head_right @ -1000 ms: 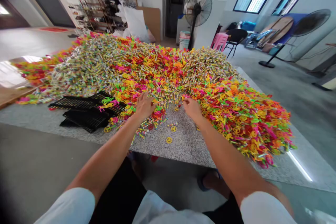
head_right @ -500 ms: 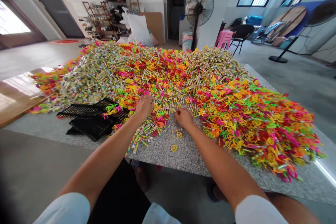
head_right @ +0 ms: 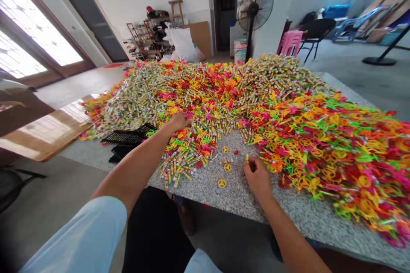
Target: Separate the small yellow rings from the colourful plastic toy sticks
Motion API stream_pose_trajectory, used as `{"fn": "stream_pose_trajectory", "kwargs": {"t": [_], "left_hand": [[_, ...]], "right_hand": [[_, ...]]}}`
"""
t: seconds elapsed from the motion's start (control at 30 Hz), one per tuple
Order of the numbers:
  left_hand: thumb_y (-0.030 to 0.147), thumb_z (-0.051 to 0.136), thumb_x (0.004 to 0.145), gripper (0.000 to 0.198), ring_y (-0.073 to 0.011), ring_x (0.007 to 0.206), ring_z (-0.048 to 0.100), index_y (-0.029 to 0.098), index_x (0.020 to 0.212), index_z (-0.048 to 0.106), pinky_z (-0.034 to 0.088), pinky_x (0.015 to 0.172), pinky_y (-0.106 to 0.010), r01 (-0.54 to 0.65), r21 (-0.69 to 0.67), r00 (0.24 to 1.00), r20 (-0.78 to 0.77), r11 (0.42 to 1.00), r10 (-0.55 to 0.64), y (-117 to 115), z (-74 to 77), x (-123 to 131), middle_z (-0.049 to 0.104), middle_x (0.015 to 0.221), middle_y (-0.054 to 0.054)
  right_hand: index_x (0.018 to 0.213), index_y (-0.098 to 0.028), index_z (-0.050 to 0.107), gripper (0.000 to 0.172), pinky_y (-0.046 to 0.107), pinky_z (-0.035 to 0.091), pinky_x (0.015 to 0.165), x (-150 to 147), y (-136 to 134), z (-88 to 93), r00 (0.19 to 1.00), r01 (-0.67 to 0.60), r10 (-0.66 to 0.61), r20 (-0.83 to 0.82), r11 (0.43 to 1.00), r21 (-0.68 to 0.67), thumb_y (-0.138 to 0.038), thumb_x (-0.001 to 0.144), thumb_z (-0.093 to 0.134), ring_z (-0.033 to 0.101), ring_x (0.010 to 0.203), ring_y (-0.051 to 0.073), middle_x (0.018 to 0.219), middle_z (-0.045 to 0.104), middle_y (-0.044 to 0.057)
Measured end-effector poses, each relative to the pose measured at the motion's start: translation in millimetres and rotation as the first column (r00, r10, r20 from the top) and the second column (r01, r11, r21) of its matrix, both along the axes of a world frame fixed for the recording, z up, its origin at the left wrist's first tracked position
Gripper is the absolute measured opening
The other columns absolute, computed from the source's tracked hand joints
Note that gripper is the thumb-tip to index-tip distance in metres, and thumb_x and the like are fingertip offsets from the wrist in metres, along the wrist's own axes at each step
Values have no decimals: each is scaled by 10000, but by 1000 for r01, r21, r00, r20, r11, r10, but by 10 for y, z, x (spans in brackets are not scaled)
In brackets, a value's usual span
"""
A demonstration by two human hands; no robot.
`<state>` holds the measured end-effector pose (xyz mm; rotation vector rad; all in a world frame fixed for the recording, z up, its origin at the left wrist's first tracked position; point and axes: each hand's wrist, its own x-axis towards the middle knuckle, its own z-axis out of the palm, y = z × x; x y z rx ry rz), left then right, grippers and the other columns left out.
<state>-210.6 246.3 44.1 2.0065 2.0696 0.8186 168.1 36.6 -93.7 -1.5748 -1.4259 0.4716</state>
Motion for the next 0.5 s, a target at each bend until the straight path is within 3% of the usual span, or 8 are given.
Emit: {"fn": "stream_pose_trajectory", "kwargs": {"t": [0.07,0.17,0.27,0.37,0.43,0.5], "left_hand": [[454,779,745,382,-401,1232,546,150,974,750,394,1063,-501,-18,-76,987,-160,997,5,-107,-4,70,684,1166,-205],[424,687,831,466,-423,1343,439,146,1204,698,321,1113,-576,-15,-16,945,-327,1000,9,-257,-17,261,564,1385,-236],[236,609,847,484,-368,1418,368,219,1329,649,276,1160,-557,212,-86,863,-450,974,-228,-354,-30,430,492,1497,-171],[132,616,773,541,-344,1388,417,272,1291,683,290,1161,-541,340,-325,744,-481,883,-464,-397,-34,510,545,1458,-127],[122,623,758,476,-321,1336,474,272,1198,728,318,1151,-508,361,-372,716,-477,855,-510,-413,-27,524,615,1365,-115],[139,657,741,361,-295,1286,520,256,1066,761,347,1138,-458,367,-316,754,-450,875,-479,-427,-10,520,670,1260,-102]], "right_hand": [[976,-223,660,278,410,505,797,-40,25,19,999,27,-28,20,998,51,-475,877,599,651,802,269,894,713,88],[983,-218,645,269,409,508,798,-66,64,41,998,55,-57,25,994,97,-457,872,592,638,816,265,918,693,100],[967,-218,636,246,402,511,789,-52,66,48,998,57,-59,17,994,98,-437,868,580,627,810,256,913,674,92],[966,-219,638,235,402,510,805,-44,53,59,997,67,-70,26,992,107,-419,860,578,624,804,248,911,667,84],[959,-219,637,224,402,506,807,-49,45,75,996,78,-82,27,990,113,-408,856,574,621,796,244,905,667,81],[954,-216,637,221,402,503,810,-57,37,96,997,71,-75,23,990,118,-401,854,567,619,803,245,911,672,86]]}}
